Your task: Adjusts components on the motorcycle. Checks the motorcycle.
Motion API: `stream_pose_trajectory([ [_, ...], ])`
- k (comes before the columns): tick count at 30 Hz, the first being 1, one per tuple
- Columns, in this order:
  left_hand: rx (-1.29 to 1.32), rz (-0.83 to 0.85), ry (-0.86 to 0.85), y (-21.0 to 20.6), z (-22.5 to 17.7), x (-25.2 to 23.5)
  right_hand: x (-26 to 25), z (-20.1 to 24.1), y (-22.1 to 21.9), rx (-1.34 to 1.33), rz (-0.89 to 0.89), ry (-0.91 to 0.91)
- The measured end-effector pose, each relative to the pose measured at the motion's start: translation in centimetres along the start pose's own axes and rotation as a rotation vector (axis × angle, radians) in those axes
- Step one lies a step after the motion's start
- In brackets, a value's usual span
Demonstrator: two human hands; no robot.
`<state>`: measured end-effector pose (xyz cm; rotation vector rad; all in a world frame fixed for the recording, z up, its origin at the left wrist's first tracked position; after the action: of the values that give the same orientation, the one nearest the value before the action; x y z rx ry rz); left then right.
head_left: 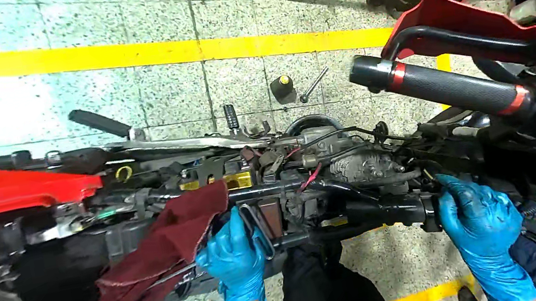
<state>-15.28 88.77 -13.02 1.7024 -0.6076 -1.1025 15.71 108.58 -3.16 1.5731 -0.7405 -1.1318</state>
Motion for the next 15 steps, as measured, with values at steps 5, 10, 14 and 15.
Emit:
stream_pose_trajectory([
  [5,0.035,0.042,0.005,-0.1,0.2,0.2,0.2,-0.1,0.0,-0.009,0.013,0.007],
  [10,0.16,0.187,0.051,0.5,-0.2,-0.8,-0.2,-0.4,-0.4,-0.077,0.133,-0.025],
  [14,0.268,0.411,0.096,2.8,-0.5,-2.1,-0.4,-0.6,1.2,-0.306,0.267,-0.104],
  [15,0.3,0.478,0.092,4.7,-0.7,-2.0,0.2,-0.1,2.5,-0.445,0.279,-0.163],
])
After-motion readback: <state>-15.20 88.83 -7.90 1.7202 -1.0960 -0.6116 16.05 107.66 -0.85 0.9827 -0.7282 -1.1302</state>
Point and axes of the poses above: each hand's wrist, its own x-axis away from the middle knuckle, its own y-axis out of the back of the hand, z = x × y, the point moved 3 cm from there along -x, towards the middle knuckle, and after that the axes turned 7 degrees about -y, right-handed, at the moved point
